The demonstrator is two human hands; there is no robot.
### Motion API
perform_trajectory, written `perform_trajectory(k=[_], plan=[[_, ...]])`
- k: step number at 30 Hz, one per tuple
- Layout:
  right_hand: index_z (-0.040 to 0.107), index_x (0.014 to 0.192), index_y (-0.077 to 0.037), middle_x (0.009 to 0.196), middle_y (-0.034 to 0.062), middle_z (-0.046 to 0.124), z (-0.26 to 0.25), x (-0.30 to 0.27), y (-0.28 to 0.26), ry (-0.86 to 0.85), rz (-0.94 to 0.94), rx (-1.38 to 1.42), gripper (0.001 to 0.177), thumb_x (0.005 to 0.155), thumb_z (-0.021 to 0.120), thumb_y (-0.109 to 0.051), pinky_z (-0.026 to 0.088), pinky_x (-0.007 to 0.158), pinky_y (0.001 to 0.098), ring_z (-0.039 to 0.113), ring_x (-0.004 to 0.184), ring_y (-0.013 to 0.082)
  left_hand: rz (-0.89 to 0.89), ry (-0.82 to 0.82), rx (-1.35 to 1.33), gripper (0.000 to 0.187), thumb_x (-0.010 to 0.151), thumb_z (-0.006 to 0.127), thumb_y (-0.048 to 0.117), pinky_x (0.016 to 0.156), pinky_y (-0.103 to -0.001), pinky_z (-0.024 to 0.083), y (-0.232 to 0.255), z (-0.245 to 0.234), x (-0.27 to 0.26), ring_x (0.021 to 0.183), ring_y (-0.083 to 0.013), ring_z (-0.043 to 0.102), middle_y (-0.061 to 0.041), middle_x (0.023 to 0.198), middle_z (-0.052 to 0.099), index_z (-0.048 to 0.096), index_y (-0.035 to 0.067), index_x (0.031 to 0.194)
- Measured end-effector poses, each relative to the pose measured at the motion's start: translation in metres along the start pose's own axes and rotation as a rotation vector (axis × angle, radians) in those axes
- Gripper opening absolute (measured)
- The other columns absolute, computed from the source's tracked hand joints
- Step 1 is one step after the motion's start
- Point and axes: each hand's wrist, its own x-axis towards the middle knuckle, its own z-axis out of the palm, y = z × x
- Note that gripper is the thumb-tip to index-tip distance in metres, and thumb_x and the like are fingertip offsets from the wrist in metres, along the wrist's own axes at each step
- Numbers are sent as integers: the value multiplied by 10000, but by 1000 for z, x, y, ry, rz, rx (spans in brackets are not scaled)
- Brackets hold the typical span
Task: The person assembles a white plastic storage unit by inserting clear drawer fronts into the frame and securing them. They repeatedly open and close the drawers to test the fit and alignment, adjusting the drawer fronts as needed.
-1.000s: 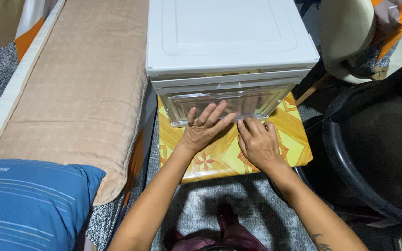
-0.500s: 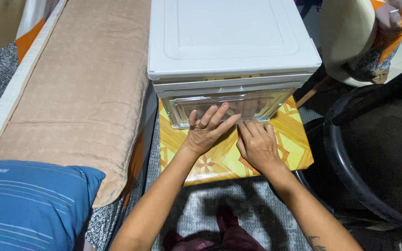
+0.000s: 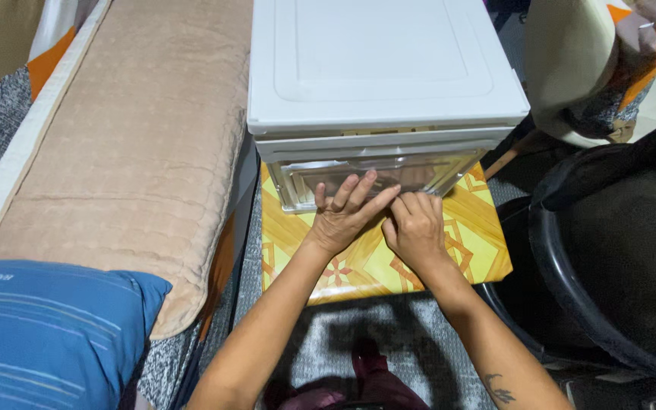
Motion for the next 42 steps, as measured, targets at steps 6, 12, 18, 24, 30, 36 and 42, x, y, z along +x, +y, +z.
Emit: perform_trajectory(k=[6,12,18,24,30,36,42], plan=[[689,1015,-40,932,95,627,3,-1,2,50,2,35,220,818,763,-104,438,846,440,603,930,292,33,-15,34,476,1134,568,473,1294,-552,-128,-4,1,0,1643,-243,-30,-47,1745,174,463,461,1597],[699,1022,-30,934,103,649,3,-1,3,47,20,33,199,837,756,-77,476,841,431,614,909,305,33,-38,57,505,1136,563,446,1296,-565,-137,-2,1,2,1646,-258,-64,-64,1758,119,432,471,1623],[693,989,-17,946,103,661,4,-1,5,57,20,40,174,847,768,-84,496,843,424,629,915,302,16,-41,16,493,1163,562,467,1303,-527,-160,-3,-2,5,1653,-231,-71,-49,1770,94,420,473,1635],[681,933,-20,932,110,649,2,-2,4,60,32,59,142,833,771,-69,511,830,423,627,907,308,0,-53,3,472,1149,561,485,1301,-506,-150,-4,-7,8,1649,-216,-48,-33,1761,131,448,476,1607],[673,909,-23,925,112,646,3,-2,4,66,31,78,154,815,785,-73,513,821,426,624,903,315,-24,-50,-3,461,1140,562,487,1305,-509,-140,1,-6,5,1646,-218,-46,-30,1757,149,468,481,1591],[694,974,-3,963,124,657,4,-1,7,49,27,107,259,752,802,-81,500,842,444,619,926,332,-68,-70,-17,492,1133,570,443,1290,-532,-161,11,0,3,1644,-248,-88,-65,1763,86,446,472,1609],[701,1046,2,1022,125,660,8,-2,9,20,55,118,338,747,830,-90,492,873,443,615,967,328,-85,-98,-11,530,1137,577,343,1283,-552,-181,19,3,3,1642,-284,-147,-97,1775,-10,415,483,1622]])
